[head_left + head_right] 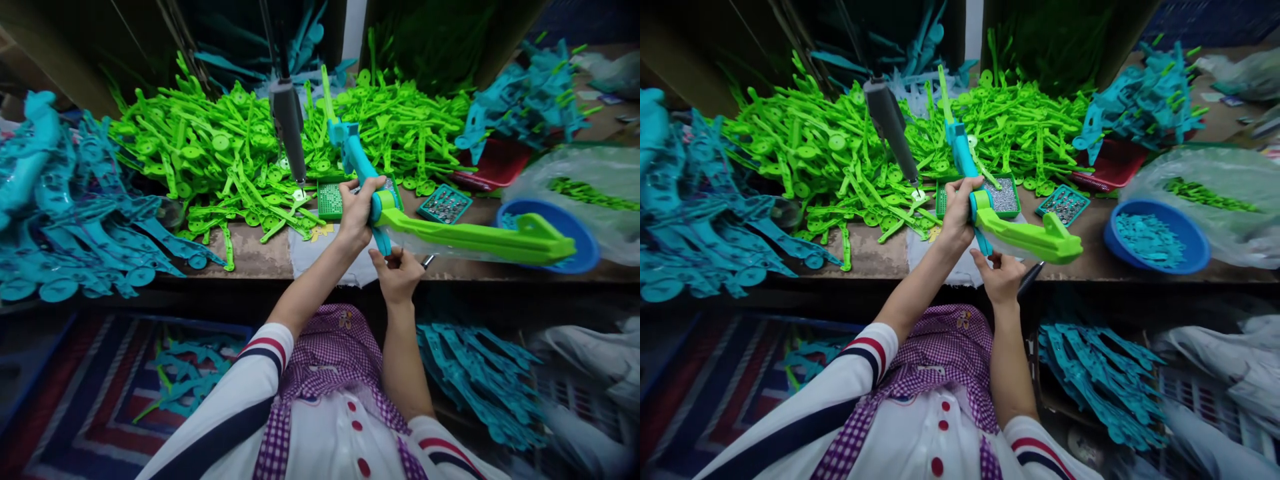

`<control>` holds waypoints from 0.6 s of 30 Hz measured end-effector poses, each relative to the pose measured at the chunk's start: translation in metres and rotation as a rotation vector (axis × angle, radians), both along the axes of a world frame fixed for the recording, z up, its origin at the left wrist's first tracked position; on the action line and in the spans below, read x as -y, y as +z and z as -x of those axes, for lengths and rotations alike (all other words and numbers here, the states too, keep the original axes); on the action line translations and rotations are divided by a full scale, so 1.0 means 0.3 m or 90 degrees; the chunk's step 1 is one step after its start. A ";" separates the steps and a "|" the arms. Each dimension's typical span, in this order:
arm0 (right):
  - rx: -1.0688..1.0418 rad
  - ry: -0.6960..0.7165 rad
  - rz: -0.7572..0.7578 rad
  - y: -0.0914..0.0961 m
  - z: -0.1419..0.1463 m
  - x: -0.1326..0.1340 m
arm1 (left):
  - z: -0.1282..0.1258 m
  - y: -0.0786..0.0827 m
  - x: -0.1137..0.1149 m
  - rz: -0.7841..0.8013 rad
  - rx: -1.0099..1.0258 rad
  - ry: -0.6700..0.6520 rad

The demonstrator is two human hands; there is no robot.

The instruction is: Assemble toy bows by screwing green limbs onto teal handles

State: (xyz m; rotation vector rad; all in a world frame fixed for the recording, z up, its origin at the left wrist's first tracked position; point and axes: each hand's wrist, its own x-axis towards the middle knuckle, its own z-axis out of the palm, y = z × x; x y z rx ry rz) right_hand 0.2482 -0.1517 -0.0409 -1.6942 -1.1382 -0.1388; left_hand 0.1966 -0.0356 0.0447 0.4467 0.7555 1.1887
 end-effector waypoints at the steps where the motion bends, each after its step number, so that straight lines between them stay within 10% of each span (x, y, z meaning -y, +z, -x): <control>1: 0.003 0.014 -0.001 -0.001 -0.002 -0.002 | 0.003 0.004 0.001 -0.002 -0.003 0.002; 18: -0.040 0.046 -0.041 0.004 0.067 -0.035 | 0.038 0.022 -0.005 0.096 0.083 0.016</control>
